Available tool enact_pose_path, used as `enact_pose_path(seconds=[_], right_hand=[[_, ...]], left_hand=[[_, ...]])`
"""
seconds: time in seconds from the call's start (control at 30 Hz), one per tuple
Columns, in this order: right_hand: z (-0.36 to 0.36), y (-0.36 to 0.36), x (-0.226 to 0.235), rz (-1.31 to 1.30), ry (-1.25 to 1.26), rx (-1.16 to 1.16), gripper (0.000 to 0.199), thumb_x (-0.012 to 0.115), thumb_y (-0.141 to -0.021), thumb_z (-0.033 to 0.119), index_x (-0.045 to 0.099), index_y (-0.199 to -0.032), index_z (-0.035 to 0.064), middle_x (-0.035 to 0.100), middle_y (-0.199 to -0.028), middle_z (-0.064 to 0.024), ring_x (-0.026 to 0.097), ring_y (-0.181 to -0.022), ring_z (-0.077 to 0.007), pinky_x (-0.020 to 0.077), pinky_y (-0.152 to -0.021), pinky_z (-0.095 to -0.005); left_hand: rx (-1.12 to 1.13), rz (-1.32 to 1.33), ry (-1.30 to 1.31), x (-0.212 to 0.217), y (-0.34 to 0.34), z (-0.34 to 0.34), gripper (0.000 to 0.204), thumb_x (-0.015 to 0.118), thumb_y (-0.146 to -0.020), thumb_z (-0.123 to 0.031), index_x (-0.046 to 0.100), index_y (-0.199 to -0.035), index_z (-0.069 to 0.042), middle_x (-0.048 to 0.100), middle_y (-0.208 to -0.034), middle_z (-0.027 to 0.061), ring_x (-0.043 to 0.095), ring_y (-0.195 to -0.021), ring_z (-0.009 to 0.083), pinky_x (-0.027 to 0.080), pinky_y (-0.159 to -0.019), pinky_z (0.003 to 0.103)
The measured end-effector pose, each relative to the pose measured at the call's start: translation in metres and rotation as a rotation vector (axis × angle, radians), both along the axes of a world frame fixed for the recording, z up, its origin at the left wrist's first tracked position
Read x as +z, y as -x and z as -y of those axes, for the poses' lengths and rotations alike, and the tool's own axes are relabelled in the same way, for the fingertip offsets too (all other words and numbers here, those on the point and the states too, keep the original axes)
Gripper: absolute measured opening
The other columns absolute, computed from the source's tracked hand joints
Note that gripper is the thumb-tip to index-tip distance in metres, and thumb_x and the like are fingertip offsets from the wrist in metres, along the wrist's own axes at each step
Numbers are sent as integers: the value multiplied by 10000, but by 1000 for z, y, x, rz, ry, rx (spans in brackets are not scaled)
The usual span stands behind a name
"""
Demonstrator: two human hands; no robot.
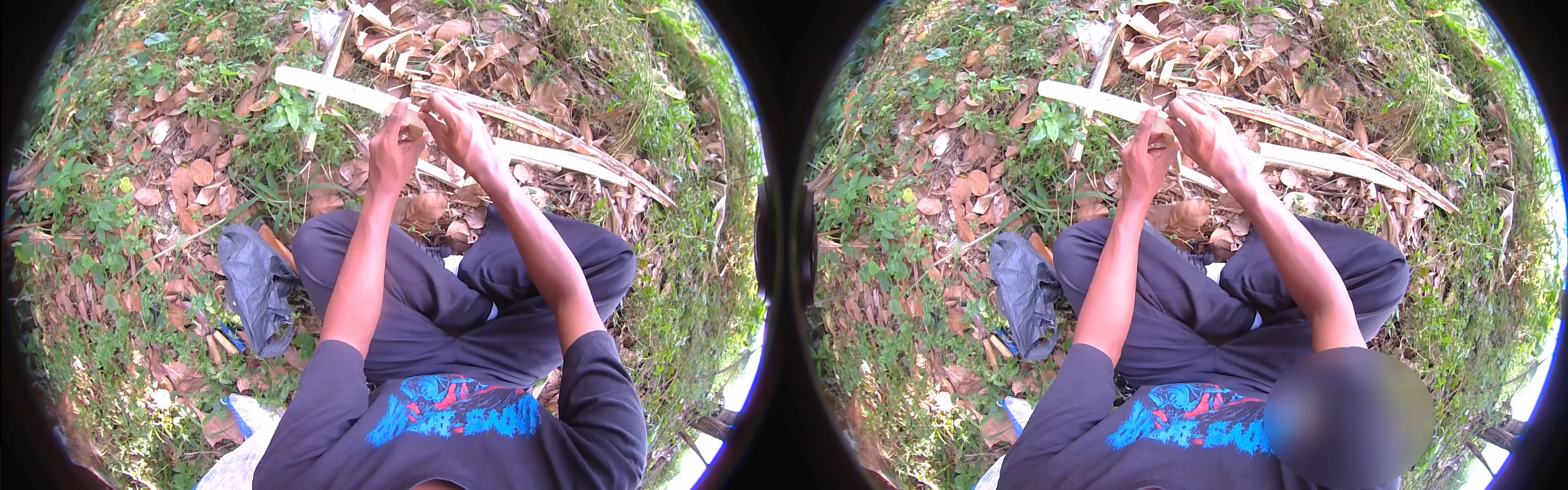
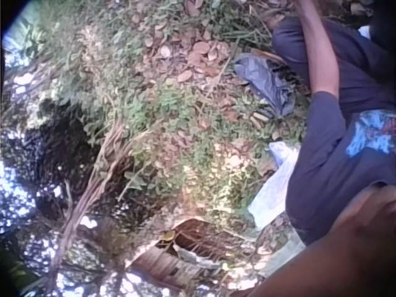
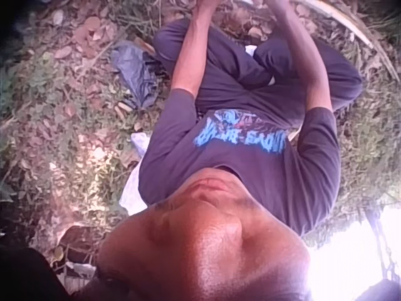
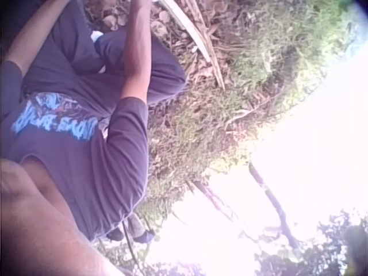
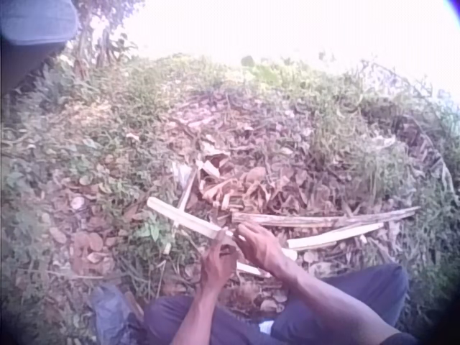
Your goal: The person sits on the ground and assembles a rectangular wooden frame using a hammer and nails. They position the wooden pieces, insert nails, and strike them with a hammer to secure the joints. The person occasionally adjusts the frame and retrieves additional nails from a plastic bag.
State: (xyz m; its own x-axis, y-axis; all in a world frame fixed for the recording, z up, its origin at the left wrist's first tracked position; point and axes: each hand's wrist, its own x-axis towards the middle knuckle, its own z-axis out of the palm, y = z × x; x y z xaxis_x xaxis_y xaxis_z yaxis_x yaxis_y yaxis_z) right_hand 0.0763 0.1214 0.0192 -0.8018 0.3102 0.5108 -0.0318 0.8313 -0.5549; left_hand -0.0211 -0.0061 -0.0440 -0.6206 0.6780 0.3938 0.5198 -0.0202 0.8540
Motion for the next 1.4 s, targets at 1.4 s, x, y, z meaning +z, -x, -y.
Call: enact_pose_path(seconds=[1.4], right_hand=[[-9,8,-5,44,111,53,155,712,-906,139,612,-868,27,686,-868,-133,679,-822,-291,534,-775,-426]], left_hand=[[208,117,71,51,4,56,874,735,-848,-54,252,-1576,-40,697,-1063,193,700,-983,267,588,-840,353]])
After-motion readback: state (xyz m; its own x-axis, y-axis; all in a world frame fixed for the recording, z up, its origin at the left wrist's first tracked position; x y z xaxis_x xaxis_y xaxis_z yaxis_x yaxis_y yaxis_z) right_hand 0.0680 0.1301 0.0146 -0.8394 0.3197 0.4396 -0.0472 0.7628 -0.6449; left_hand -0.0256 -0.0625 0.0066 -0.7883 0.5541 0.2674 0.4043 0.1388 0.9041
